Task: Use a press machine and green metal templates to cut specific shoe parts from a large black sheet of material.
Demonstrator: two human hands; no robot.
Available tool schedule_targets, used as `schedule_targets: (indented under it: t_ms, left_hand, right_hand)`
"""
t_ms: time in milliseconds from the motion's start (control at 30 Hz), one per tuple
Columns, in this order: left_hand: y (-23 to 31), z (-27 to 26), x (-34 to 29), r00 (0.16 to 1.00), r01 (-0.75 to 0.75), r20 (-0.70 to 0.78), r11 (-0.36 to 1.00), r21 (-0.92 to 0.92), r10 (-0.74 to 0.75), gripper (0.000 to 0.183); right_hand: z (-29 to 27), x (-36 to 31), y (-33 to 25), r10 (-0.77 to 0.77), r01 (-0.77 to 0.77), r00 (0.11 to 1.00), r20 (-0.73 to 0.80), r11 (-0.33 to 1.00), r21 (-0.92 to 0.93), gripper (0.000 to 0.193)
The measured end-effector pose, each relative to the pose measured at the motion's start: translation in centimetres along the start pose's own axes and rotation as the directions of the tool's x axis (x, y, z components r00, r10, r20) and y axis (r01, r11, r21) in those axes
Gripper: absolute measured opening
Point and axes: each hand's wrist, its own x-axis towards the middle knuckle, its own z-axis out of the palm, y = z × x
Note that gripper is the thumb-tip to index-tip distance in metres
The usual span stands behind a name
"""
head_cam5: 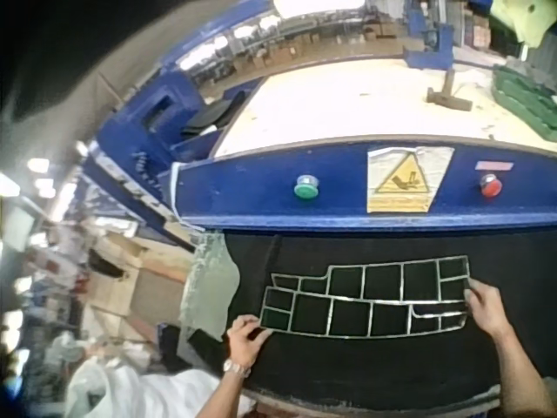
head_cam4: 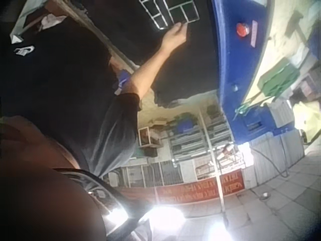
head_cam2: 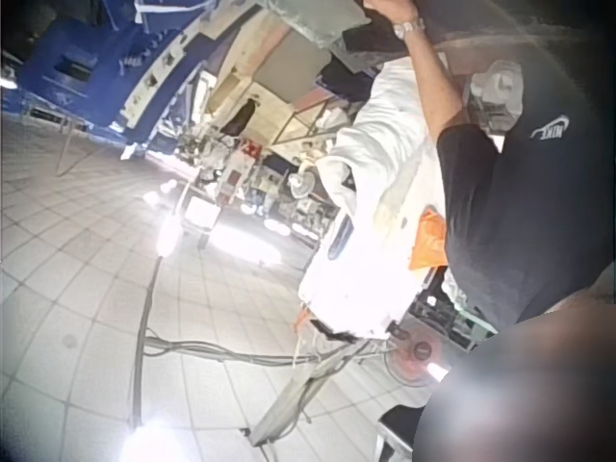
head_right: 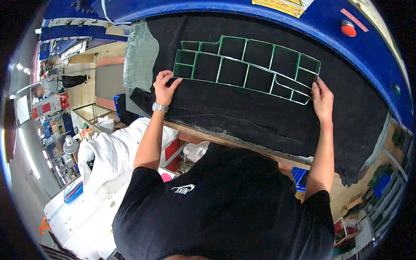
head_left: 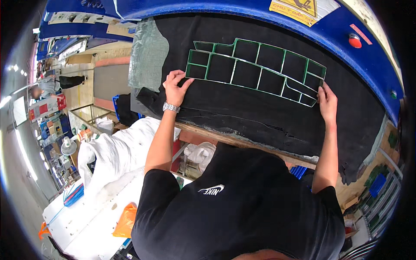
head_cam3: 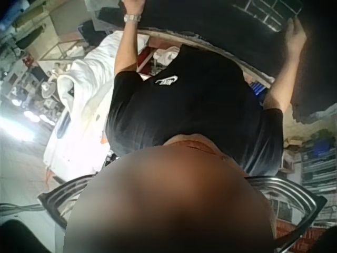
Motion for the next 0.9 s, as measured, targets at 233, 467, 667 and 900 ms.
schedule_targets:
  t_ms: [233, 467, 667, 900]
  left_hand:
    - [0.2, 0.0, 0.9, 0.999, -0.035, -0.014, 0.999, 0.011, 0.035, 0.030]
    - [-0.5, -1.0, 1.2, 0.998, -0.053, -0.045, 0.998, 0.022, 0.054, 0.030]
    - [3.4, -0.2, 1.2, 1.000, 0.017, 0.021, 0.997, 0.080, -0.019, 0.060]
    - [12.5, 0.4, -4.2, 0.964, -0.049, 0.238, 0.960, -0.274, 0.117, 0.041]
  right_hand:
    - [-0.1, 0.4, 0.4, -0.005, 0.005, 0.999, -0.049, 1.000, -0.008, 0.032]
    - [0.5, 1.4, 0.2, -0.050, 0.051, 0.998, -0.048, 0.999, 0.014, 0.031]
    - [-1.8, 0.6, 1.4, -0.025, 0.011, 0.996, -0.085, 0.987, -0.158, 0.041]
    - [-2.7, -1.2, -2.5, -0.386, 0.343, 0.870, -0.307, 0.921, -0.186, 0.036]
